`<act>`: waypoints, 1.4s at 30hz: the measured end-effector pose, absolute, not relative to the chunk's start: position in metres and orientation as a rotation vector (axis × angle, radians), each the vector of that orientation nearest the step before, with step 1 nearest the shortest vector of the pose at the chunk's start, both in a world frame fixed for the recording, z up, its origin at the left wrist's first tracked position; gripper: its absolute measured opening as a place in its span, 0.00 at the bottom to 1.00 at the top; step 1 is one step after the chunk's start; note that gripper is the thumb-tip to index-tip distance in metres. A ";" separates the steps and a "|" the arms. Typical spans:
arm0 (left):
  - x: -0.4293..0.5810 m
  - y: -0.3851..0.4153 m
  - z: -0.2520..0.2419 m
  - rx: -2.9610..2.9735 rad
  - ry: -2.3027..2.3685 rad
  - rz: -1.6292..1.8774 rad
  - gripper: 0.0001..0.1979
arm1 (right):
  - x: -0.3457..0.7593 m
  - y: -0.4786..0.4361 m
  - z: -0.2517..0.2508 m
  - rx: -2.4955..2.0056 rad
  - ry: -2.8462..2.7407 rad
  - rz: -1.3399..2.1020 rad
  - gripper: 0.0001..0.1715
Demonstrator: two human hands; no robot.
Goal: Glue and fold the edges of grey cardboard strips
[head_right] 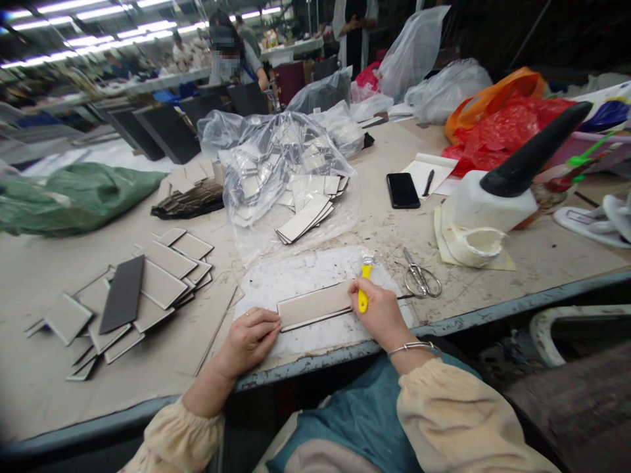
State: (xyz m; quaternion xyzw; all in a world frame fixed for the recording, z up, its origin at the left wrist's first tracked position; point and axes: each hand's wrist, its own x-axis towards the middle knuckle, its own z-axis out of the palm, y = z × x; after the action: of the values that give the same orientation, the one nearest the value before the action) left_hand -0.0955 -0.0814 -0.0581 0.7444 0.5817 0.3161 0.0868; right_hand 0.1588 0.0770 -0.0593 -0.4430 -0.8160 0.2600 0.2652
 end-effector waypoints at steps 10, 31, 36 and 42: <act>-0.094 -0.081 -0.054 2.226 1.755 0.915 0.07 | 0.158 0.077 -0.058 -1.169 -2.238 0.618 0.06; -0.095 -0.078 -0.054 2.225 1.727 0.928 0.07 | 0.159 0.077 -0.054 -1.321 -2.178 0.630 0.05; -0.096 -0.079 -0.056 2.226 1.741 0.929 0.07 | 0.158 0.078 -0.056 -1.329 -2.189 0.594 0.06; -0.095 -0.078 -0.055 2.225 1.735 0.919 0.07 | 0.158 0.078 -0.056 -1.328 -2.236 0.549 0.07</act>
State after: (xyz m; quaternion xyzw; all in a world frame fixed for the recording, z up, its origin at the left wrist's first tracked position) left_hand -0.0948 -0.0781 -0.0550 0.7469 0.5825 0.3087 0.0870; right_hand 0.1583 0.0775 -0.0560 -0.4851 -0.8168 0.2007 0.2394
